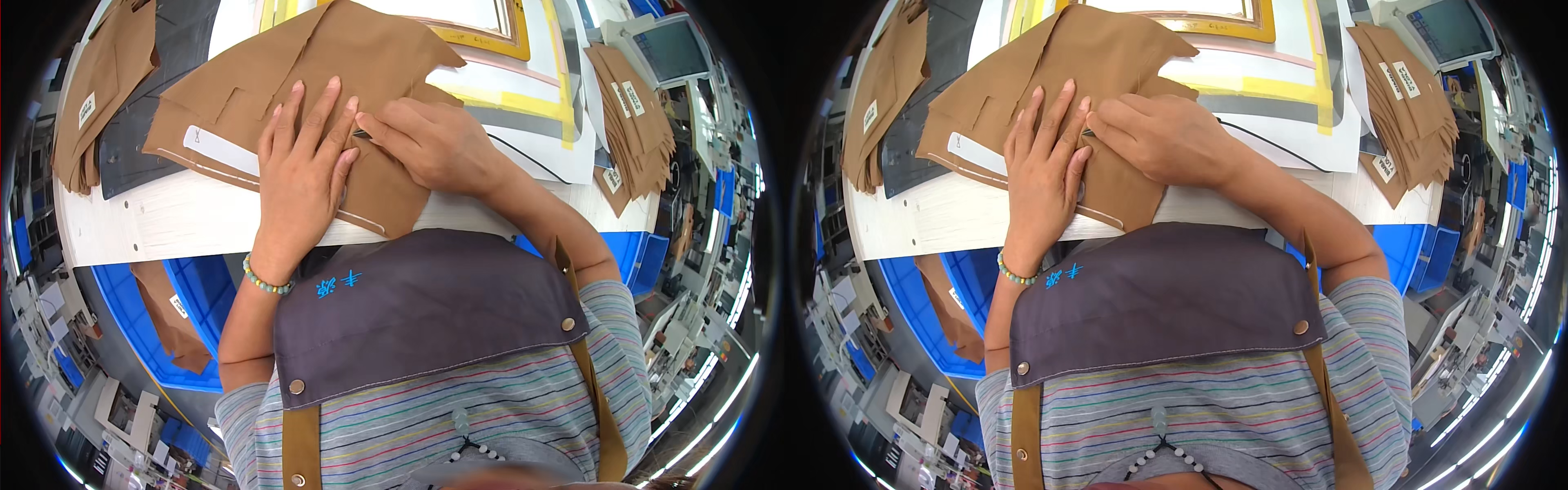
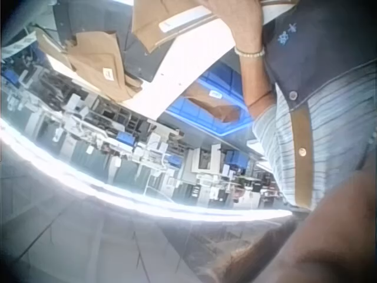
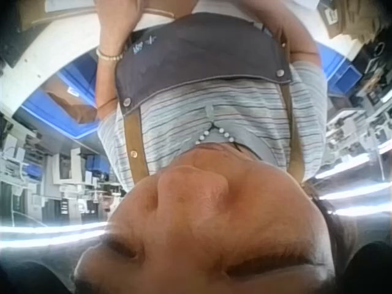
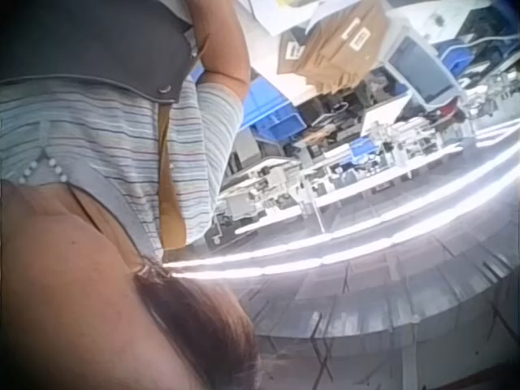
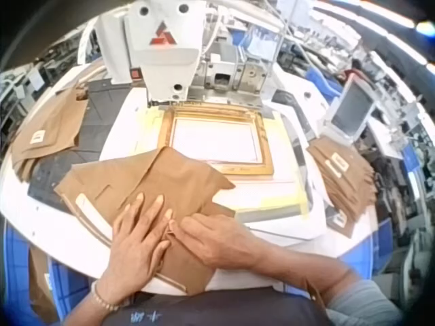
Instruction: The recorder uses an automated industrial sewing machine to stitch leather pockets onto material panels.
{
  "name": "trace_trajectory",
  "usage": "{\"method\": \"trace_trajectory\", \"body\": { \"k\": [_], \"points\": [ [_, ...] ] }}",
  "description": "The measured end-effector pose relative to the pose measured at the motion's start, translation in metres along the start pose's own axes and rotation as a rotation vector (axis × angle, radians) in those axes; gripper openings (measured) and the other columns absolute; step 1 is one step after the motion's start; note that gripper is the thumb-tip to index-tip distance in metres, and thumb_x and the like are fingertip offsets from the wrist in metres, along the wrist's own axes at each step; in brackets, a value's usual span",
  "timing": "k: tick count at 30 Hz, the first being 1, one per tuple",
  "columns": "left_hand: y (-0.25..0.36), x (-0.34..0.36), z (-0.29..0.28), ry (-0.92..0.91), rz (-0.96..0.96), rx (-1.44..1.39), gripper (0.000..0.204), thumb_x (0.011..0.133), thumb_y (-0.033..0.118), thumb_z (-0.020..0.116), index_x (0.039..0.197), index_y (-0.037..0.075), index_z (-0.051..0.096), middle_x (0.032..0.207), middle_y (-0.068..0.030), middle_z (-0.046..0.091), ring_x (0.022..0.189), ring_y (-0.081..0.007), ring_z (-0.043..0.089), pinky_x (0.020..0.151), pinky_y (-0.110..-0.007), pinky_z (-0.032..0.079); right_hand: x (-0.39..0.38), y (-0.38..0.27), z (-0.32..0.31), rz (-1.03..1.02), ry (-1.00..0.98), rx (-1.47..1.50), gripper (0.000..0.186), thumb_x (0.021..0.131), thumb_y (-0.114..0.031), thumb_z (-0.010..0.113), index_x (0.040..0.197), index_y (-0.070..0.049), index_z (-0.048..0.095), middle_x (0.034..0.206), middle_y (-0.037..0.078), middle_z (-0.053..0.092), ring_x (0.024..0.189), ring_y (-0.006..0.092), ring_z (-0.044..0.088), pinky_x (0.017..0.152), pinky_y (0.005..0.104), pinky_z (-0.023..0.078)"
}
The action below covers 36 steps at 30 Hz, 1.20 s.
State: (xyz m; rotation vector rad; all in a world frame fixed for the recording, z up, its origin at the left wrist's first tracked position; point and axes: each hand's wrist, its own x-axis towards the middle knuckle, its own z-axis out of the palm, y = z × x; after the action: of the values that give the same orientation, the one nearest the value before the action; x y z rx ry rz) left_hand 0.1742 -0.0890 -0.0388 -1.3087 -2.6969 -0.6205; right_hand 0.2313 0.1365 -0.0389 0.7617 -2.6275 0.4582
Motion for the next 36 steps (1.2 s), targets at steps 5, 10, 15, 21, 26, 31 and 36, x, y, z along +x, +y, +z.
{"method": "trace_trajectory", "body": {
  "k": [5, 10, 15, 21, 26, 31, 36],
  "points": [
    [-0.001, 0.001, 0.000, -0.007, -0.004, 0.005, 0.051, 0.105, 0.018, 0.061, 0.156, 0.016, 0.058, 0.170, -0.0052, 0.045, 0.158, -0.0357, 0.035, 0.128, -0.053, 0.027, 0.000, 0.002, 0.002, -0.016, 0.022, 0.018, 0.031, 0.092, -0.015, 0.064, 0.119, 0.000, 0.070, 0.104, 0.005, 0.063, 0.093, 0.0201, 0.071, 0.067, 0.0333, 0.058],
    [-0.001, 0.000, 0.000, -0.006, -0.002, 0.001, 0.053, 0.105, 0.018, 0.061, 0.157, 0.016, 0.057, 0.170, -0.0054, 0.044, 0.158, -0.0358, 0.034, 0.128, -0.053, 0.027, -0.002, 0.001, 0.002, -0.002, 0.004, 0.032, 0.038, 0.091, -0.012, 0.074, 0.129, -0.004, 0.073, 0.101, 0.007, 0.065, 0.085, 0.0232, 0.069, 0.065, 0.0355, 0.056],
    [0.001, 0.000, 0.001, -0.008, 0.004, 0.008, 0.054, 0.104, 0.021, 0.063, 0.157, 0.015, 0.056, 0.170, -0.0058, 0.044, 0.158, -0.0363, 0.035, 0.127, -0.053, 0.028, 0.001, -0.001, 0.002, 0.019, 0.053, 0.036, 0.034, 0.093, -0.014, 0.064, 0.122, 0.001, 0.070, 0.104, 0.007, 0.063, 0.093, 0.0219, 0.070, 0.068, 0.0358, 0.058],
    [0.004, 0.001, 0.003, -0.002, 0.006, 0.009, 0.055, 0.104, 0.023, 0.063, 0.157, 0.013, 0.055, 0.170, -0.0064, 0.043, 0.158, -0.0369, 0.035, 0.127, -0.052, 0.028, 0.002, 0.000, 0.000, -0.025, 0.026, -0.006, 0.035, 0.092, -0.015, 0.065, 0.123, 0.001, 0.070, 0.103, 0.006, 0.062, 0.090, 0.0202, 0.069, 0.066, 0.0331, 0.057],
    [0.003, 0.001, 0.004, -0.009, 0.009, 0.020, 0.055, 0.105, 0.022, 0.062, 0.158, 0.013, 0.054, 0.171, -0.0067, 0.043, 0.158, -0.0373, 0.034, 0.127, -0.053, 0.027, 0.002, 0.000, 0.002, -0.025, 0.041, -0.019, 0.032, 0.092, -0.015, 0.065, 0.120, 0.001, 0.070, 0.102, 0.004, 0.061, 0.089, 0.0183, 0.069, 0.064, 0.0326, 0.058],
    [0.005, 0.001, 0.004, -0.018, 0.005, 0.040, 0.055, 0.104, 0.020, 0.064, 0.158, 0.015, 0.055, 0.171, -0.0079, 0.042, 0.158, -0.0375, 0.035, 0.127, -0.053, 0.027, 0.001, -0.001, 0.000, -0.003, -0.007, 0.004, 0.032, 0.092, -0.015, 0.065, 0.120, -0.001, 0.070, 0.103, 0.005, 0.062, 0.091, 0.0190, 0.070, 0.064, 0.0334, 0.058],
    [0.009, 0.000, 0.008, -0.033, 0.057, 0.064, 0.058, 0.101, 0.024, 0.068, 0.157, 0.018, 0.056, 0.172, -0.0086, 0.041, 0.158, -0.0363, 0.034, 0.127, -0.052, 0.026, 0.003, -0.012, 0.006, 0.129, 0.054, 0.224, 0.034, 0.092, -0.018, 0.066, 0.122, -0.004, 0.069, 0.106, 0.006, 0.064, 0.093, 0.0226, 0.072, 0.065, 0.0376, 0.058]
  ]
}}
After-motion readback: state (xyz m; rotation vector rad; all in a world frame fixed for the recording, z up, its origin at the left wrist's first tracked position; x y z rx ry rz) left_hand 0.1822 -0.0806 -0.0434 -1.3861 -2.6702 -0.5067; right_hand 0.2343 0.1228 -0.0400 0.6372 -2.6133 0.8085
